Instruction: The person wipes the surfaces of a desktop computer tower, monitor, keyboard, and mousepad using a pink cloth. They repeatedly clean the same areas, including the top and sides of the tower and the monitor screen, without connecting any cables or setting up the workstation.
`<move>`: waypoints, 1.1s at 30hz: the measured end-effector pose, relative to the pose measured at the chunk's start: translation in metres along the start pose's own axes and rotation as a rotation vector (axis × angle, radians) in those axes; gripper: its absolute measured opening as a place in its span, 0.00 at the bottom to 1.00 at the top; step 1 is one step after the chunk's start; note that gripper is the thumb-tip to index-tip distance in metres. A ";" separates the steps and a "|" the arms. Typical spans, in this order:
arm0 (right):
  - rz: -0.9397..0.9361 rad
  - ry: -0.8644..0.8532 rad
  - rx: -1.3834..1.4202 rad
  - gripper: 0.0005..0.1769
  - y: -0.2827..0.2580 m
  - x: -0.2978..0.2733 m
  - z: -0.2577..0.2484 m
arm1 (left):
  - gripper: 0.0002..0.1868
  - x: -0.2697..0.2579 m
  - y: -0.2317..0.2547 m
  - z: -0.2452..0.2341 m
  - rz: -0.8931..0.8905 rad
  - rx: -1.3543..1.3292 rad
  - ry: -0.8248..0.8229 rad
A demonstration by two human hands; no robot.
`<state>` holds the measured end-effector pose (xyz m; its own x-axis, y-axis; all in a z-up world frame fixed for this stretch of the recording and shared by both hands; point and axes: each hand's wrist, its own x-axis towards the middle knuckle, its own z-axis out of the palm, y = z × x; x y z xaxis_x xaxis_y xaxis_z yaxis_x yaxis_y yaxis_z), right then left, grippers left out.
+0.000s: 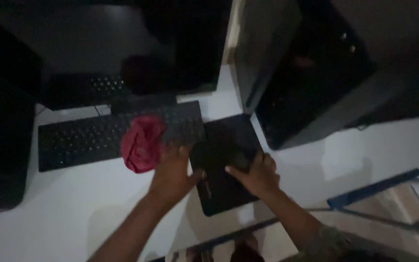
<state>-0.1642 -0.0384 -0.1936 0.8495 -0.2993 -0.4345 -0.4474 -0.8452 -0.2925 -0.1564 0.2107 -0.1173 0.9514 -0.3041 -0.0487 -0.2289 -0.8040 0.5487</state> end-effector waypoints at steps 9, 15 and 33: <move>0.168 0.182 0.218 0.29 0.044 0.040 0.012 | 0.37 -0.025 -0.040 -0.013 0.033 -0.075 0.070; 0.262 -0.109 0.541 0.22 0.055 0.036 0.014 | 0.34 -0.032 -0.064 0.006 -0.021 -0.184 0.066; 0.174 -0.323 0.426 0.28 0.041 0.036 -0.003 | 0.30 -0.014 -0.038 0.110 -0.741 -0.217 -0.002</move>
<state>-0.1514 -0.0856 -0.2182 0.6540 -0.2105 -0.7266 -0.7036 -0.5219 -0.4822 -0.1836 0.1896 -0.2290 0.8402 0.2736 -0.4682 0.5132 -0.6802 0.5234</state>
